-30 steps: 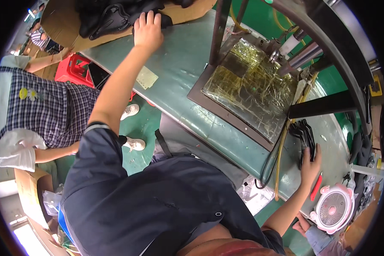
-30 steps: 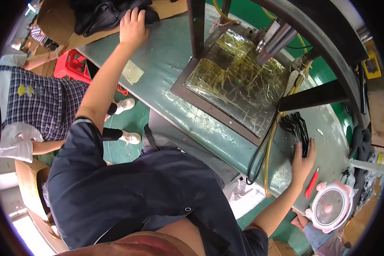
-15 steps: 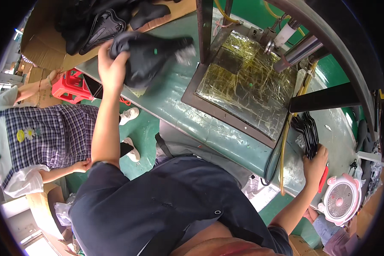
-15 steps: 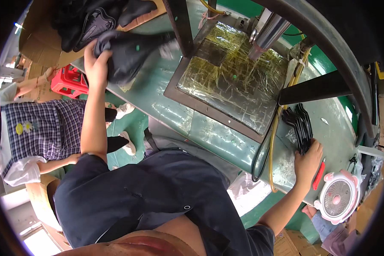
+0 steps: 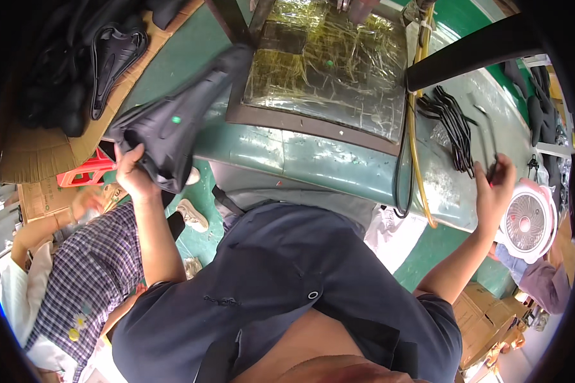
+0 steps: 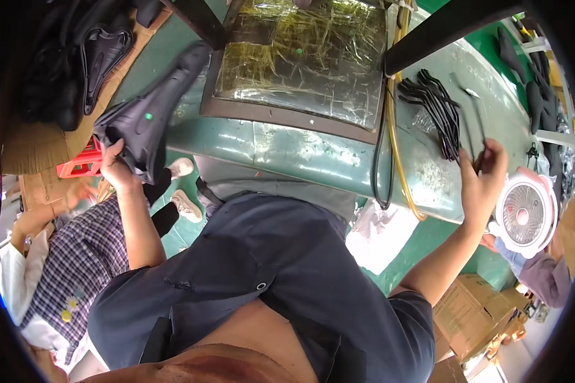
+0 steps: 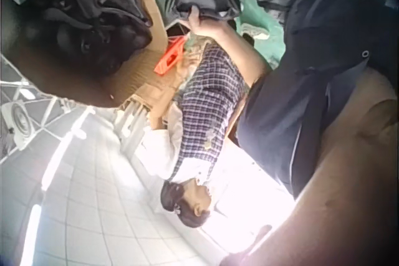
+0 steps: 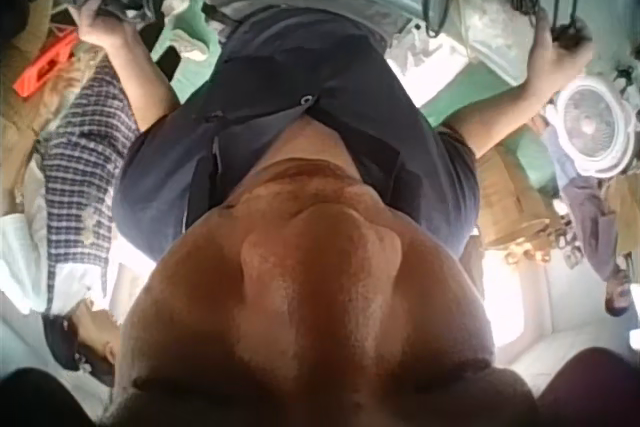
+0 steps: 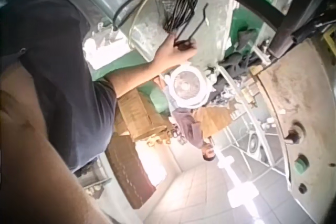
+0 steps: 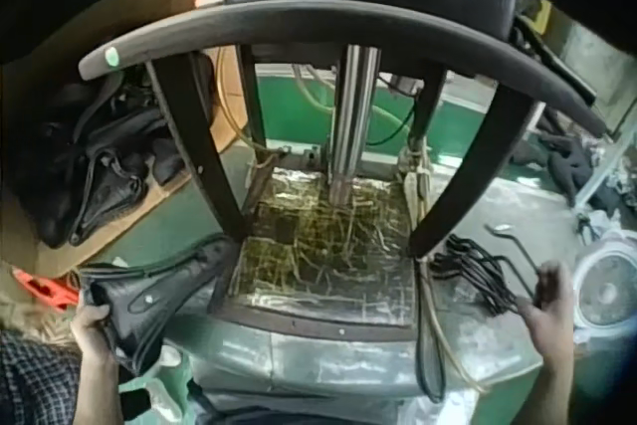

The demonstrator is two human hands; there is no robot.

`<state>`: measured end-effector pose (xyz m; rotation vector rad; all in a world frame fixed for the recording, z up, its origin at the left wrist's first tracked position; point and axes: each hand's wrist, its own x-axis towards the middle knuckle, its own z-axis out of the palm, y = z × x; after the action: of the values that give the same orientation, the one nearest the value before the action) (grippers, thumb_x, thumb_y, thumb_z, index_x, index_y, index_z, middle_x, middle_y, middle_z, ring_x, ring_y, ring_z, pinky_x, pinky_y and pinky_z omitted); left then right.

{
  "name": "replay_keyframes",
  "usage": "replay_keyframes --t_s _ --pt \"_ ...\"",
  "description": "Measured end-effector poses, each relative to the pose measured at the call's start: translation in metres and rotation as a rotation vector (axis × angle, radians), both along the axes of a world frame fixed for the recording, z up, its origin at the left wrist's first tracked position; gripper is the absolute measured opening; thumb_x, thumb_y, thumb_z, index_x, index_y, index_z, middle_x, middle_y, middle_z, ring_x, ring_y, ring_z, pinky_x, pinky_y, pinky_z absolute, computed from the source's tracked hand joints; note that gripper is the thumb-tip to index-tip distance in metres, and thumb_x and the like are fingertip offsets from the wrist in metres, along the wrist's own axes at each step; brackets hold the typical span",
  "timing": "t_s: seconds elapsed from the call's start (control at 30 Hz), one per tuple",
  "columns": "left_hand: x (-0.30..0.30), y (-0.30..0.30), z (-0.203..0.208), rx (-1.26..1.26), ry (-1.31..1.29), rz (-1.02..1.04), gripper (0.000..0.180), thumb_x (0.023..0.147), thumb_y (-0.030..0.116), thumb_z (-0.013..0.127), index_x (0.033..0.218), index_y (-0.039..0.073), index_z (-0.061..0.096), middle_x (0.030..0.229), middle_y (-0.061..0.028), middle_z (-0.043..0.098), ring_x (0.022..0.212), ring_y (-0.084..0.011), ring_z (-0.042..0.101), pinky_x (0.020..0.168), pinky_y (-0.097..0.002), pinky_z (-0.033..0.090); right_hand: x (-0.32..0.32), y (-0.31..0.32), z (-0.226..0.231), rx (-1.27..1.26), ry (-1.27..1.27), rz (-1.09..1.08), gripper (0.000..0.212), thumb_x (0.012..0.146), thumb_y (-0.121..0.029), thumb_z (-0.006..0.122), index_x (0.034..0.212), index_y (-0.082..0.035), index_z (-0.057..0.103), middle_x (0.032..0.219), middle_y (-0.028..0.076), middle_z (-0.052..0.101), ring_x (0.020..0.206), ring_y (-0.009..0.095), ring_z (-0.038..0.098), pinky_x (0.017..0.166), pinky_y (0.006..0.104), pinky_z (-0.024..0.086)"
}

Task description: The person assembles bicycle saddles by attaching metal rails to the saddle bases by hand and securing them under a press machine.

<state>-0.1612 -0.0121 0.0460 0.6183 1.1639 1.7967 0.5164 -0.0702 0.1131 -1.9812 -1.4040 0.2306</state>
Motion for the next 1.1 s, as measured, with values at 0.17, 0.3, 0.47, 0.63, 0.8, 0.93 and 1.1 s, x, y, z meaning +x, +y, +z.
replay_keyframes --t_s 0.17,0.3,0.47,0.63,0.8,0.93,1.1 --pt "0.094 0.029 -0.006 -0.144 0.123 -0.395 0.072 0.079 -0.005 0.067 0.150 -0.002 0.053 0.138 -0.0147 0.067 0.127 -0.0276 0.065 0.115 -0.0390 0.050 -0.082 0.003 -0.021 0.234 0.479 0.185 0.052 0.093 0.010 0.078 0.141 0.003 0.059 0.103 0.000 0.061 0.087 0.005 0.053 0.077 0.0204 0.047" --pt "0.156 0.033 -0.027 0.024 0.466 -0.495 0.064 0.088 0.005 0.080 0.147 -0.001 0.057 0.135 -0.0150 0.068 0.125 -0.0250 0.065 0.106 -0.0383 0.054 -0.152 0.005 -0.030 0.167 0.424 0.386 0.065 0.082 0.006 0.088 0.143 0.000 0.065 0.088 -0.005 0.052 0.076 0.004 0.044 0.066 0.0193 0.039" --pt "0.163 0.064 -0.009 0.407 1.200 -0.289 0.054 0.093 0.015 0.082 0.141 -0.001 0.062 0.132 -0.0197 0.068 0.122 -0.0344 0.067 0.107 -0.0387 0.053 -0.203 0.018 -0.020 0.052 0.317 0.564 0.062 0.081 -0.014 0.096 0.138 -0.006 0.075 0.076 -0.004 0.050 0.062 0.007 0.042 0.057 0.0234 0.035" --pt "0.183 0.060 -0.020 0.321 0.886 -0.455 0.028 0.114 0.015 0.055 0.130 -0.004 0.069 0.125 -0.0092 0.072 0.112 -0.0159 0.065 0.100 -0.0296 0.050 -0.243 0.042 -0.049 0.254 0.157 0.710 0.030 0.092 -0.005 0.082 0.121 -0.010 0.082 0.070 0.003 0.057 0.057 0.016 0.055 0.053 0.0301 0.044" --pt "0.184 0.056 -0.040 0.234 0.671 -0.382 0.029 0.116 0.016 0.054 0.128 -0.006 0.069 0.126 -0.0098 0.072 0.115 -0.0145 0.064 0.101 -0.0284 0.049 -0.252 0.051 -0.056 0.275 0.010 0.699 0.024 0.092 -0.008 0.081 0.116 -0.011 0.084 0.069 0.002 0.058 0.054 0.017 0.056 0.050 0.0331 0.046" --pt "0.186 0.057 -0.045 0.209 0.601 -0.372 0.043 0.111 0.028 0.066 0.137 -0.006 0.063 0.127 -0.0139 0.072 0.114 -0.0213 0.068 0.101 -0.0333 0.052 -0.251 0.050 -0.053 0.263 -0.009 0.716 0.024 0.092 -0.009 0.081 0.116 -0.013 0.084 0.068 0.001 0.056 0.052 0.018 0.055 0.049 0.0340 0.045" --pt "0.198 0.065 -0.047 0.357 0.657 -0.261 0.031 0.118 0.017 0.051 0.119 -0.003 0.075 0.101 -0.0036 0.078 0.082 -0.0067 0.058 0.079 -0.0234 0.049 -0.251 0.054 -0.046 0.250 -0.068 0.790 0.030 0.089 -0.001 0.082 0.118 -0.008 0.083 0.069 0.005 0.053 0.054 0.019 0.052 0.051 0.0319 0.044"
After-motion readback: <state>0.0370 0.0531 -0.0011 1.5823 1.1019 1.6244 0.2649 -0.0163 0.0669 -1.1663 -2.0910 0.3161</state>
